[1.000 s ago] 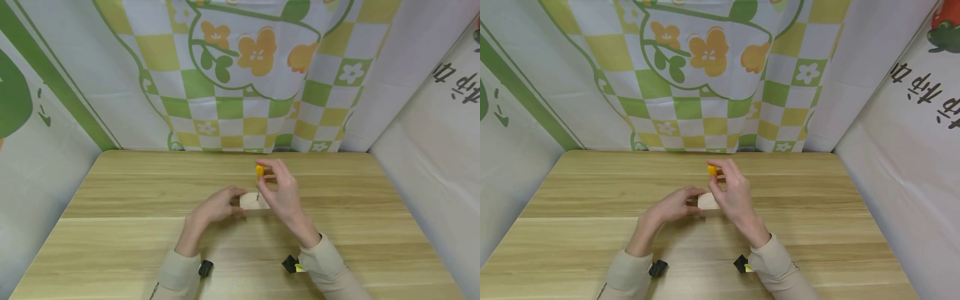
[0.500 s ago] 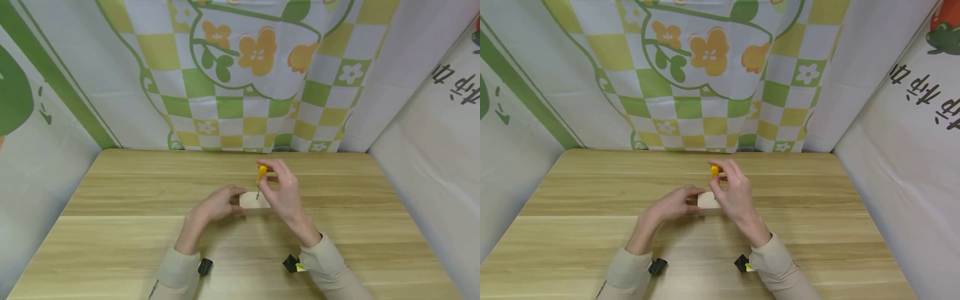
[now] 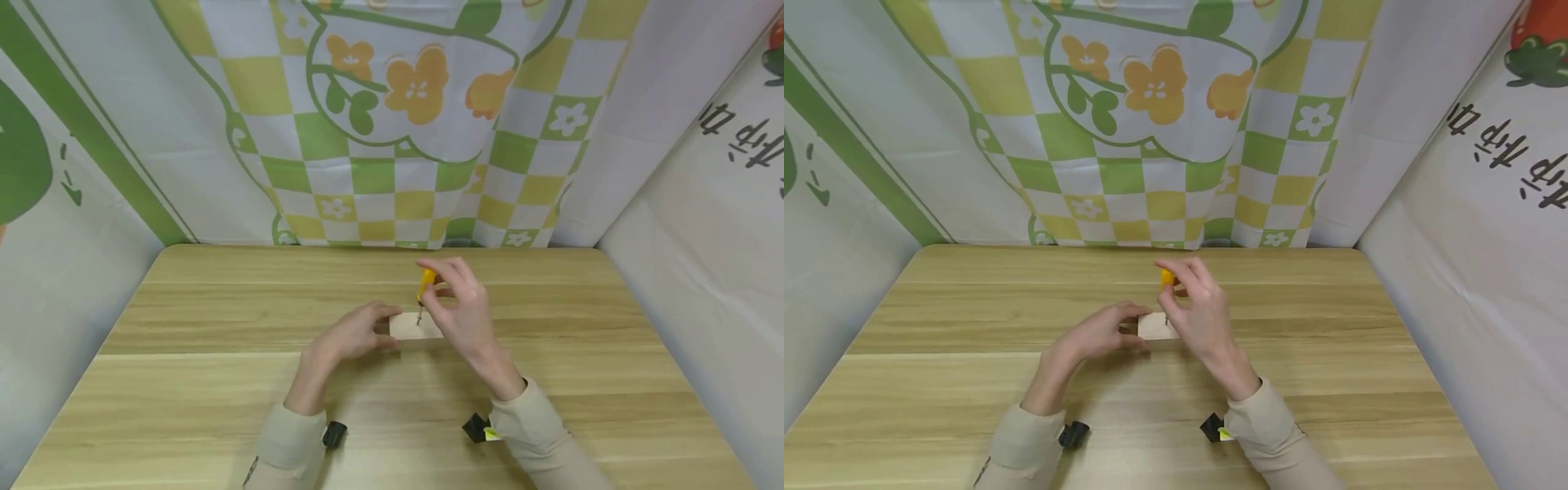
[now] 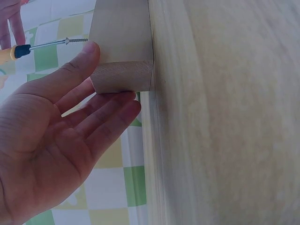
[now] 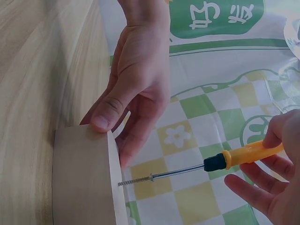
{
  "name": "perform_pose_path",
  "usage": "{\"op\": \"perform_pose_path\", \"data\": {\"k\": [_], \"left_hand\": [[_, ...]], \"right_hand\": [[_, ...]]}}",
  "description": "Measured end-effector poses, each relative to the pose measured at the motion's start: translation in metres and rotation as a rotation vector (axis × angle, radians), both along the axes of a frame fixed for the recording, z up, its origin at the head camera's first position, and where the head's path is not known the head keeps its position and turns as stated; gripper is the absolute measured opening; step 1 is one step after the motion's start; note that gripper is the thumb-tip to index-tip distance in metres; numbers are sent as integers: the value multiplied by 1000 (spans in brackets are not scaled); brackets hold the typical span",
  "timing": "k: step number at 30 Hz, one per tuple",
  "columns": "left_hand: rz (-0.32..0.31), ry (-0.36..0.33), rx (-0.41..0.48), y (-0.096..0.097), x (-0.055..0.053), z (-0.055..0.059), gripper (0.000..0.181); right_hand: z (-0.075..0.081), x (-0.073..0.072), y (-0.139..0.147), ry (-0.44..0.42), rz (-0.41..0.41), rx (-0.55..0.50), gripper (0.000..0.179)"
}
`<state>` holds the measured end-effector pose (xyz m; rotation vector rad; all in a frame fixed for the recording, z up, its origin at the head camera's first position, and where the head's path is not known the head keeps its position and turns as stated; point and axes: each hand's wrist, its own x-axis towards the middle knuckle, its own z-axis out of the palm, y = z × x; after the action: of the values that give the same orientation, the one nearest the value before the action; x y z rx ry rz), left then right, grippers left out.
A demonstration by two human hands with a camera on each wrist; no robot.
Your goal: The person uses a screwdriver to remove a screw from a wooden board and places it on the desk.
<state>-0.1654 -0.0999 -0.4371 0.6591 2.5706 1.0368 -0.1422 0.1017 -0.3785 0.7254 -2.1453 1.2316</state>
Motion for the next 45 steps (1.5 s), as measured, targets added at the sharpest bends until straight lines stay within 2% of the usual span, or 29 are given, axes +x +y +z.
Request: {"op": "perform_pose_path", "data": {"k": [9,17,21,28,31,38,45], "left_hand": [[1,-16,6,-2,1,1,61],[14,-22,6,-2,2,1,62],[15,-16,6,-1,3,1,62],[6,-7,-12,-1,3,2,63],[6,-3,-9,-1,3,2,63],[15,-15,-14,0,3,3,61],[11,-5,-13,0,3,4,60]], "right_hand": [[-2,-1,0,-2,-9,24,36],[-3,-2,0,-3,29,0,49],[-4,-2,0,-10,41,16,49],[-5,-2,3,46,18,7,40],[-5,-3,4,60,25,0,42],[-2,-2,5,44,50,11,54],[-2,-1,9,-16,48,14,47]]}}
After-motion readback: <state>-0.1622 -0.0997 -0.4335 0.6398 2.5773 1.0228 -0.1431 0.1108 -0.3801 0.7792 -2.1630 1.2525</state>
